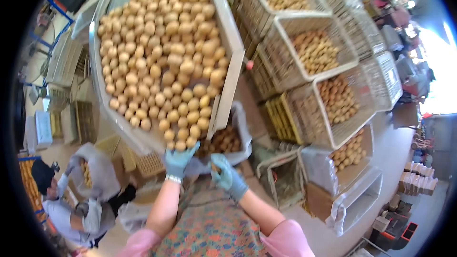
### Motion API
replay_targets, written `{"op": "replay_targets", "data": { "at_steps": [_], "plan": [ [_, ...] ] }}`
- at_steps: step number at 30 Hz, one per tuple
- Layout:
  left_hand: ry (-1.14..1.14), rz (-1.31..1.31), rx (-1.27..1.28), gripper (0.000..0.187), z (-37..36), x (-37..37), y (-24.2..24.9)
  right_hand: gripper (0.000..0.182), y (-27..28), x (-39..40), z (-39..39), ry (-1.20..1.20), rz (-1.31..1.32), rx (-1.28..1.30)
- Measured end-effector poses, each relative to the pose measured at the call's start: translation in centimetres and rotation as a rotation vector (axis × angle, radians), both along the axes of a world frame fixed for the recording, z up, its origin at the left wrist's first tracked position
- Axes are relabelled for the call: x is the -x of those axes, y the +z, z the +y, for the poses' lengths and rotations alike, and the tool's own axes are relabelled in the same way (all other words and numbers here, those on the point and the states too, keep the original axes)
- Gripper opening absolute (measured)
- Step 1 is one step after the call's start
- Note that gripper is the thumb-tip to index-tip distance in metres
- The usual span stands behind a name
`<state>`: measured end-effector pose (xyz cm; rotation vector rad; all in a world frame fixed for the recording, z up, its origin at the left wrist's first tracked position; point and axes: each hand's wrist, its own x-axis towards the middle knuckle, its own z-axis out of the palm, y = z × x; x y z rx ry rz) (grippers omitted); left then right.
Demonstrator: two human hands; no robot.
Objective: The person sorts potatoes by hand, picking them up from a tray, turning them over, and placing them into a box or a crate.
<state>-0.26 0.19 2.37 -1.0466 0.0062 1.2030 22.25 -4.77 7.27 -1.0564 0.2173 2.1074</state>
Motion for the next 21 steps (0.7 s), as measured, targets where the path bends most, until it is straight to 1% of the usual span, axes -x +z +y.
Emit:
{"op": "replay_targets", "data": {
  "at_steps": [1,2,3,4,5,6,7,9,10,11,12,13,14,15,16,17,19,20,21],
  "plan": [
    [-0.115,0.612,-0.078,0.057,0.7,-0.8,2.8,0.022,-4.4,-1.6,-2.0,-0.057,0.301,0.179],
    [-0.092,0.552,-0.074,0.06,1.2,-0.9,3.7,0.022,-3.8,-2.8,-1.8,-0.03,0.249,0.292],
    [-0.067,0.496,-0.058,0.064,1.4,-0.7,4.0,0.02,-3.6,-3.8,-1.1,-0.043,0.273,0.372],
    [-0.09,0.477,-0.084,0.062,1.4,-0.6,2.9,0.016,-4.6,-5.1,-0.1,-0.12,0.207,0.436],
    [-0.078,0.568,-0.073,0.061,1.2,-0.7,3.3,0.012,-5.1,-6.4,0.6,-0.193,0.141,0.524],
    [-0.073,0.571,-0.121,0.061,1.4,-0.8,2.3,0.014,-6.0,-8.7,2.5,-0.199,0.066,0.461],
    [-0.062,0.586,-0.144,0.06,0.8,-0.5,0.6,0.016,-5.8,-11.8,6.3,-0.166,-0.016,0.248],
    [-0.024,0.575,-0.145,0.061,0.4,-0.7,0.3,0.021,-1.7,-16.3,15.5,-0.176,-0.14,-0.33],
    [0.006,0.474,-0.108,0.061,0.2,-0.5,-0.6,0.023,1.3,-17.6,20.1,-0.227,-0.157,-0.567],
    [0.028,0.364,-0.076,0.061,0.0,-0.4,-1.3,0.026,4.2,-18.4,24.0,-0.301,-0.151,-0.751],
    [-0.001,0.436,-0.073,0.06,0.6,-0.5,-0.7,0.032,6.0,-19.9,26.6,-0.354,-0.37,-0.684],
    [-0.047,0.501,-0.063,0.06,0.6,-0.5,-0.3,0.034,8.0,-19.5,27.7,-0.376,-0.375,-0.733],
    [0.062,0.4,-0.175,0.059,0.2,-0.5,-1.4,0.031,10.0,-16.8,26.7,-0.293,-0.653,-0.858],
    [0.177,0.296,-0.294,0.058,-0.1,-0.6,-2.4,0.031,10.5,-13.7,24.9,-0.269,-0.659,-0.836],
    [0.095,0.478,-0.239,0.058,-0.1,-0.7,-0.2,0.028,10.9,-10.4,22.7,-0.142,-0.792,-0.83],
    [0.129,0.465,-0.3,0.057,-0.1,-0.7,-0.7,0.025,10.8,-7.0,20.6,-0.011,-0.918,-0.827],
    [0.086,0.494,-0.204,0.06,-0.1,-0.5,-0.4,0.02,7.5,-1.2,14.5,0.392,-1.431,-1.216],
    [0.093,0.491,-0.185,0.06,0.1,-0.6,-0.6,0.018,6.8,1.7,13.1,0.561,-1.278,-1.242],
    [0.079,0.489,-0.179,0.065,0.2,-0.7,-0.9,0.017,6.1,3.6,12.0,0.721,-1.116,-1.253]
  ]
}}
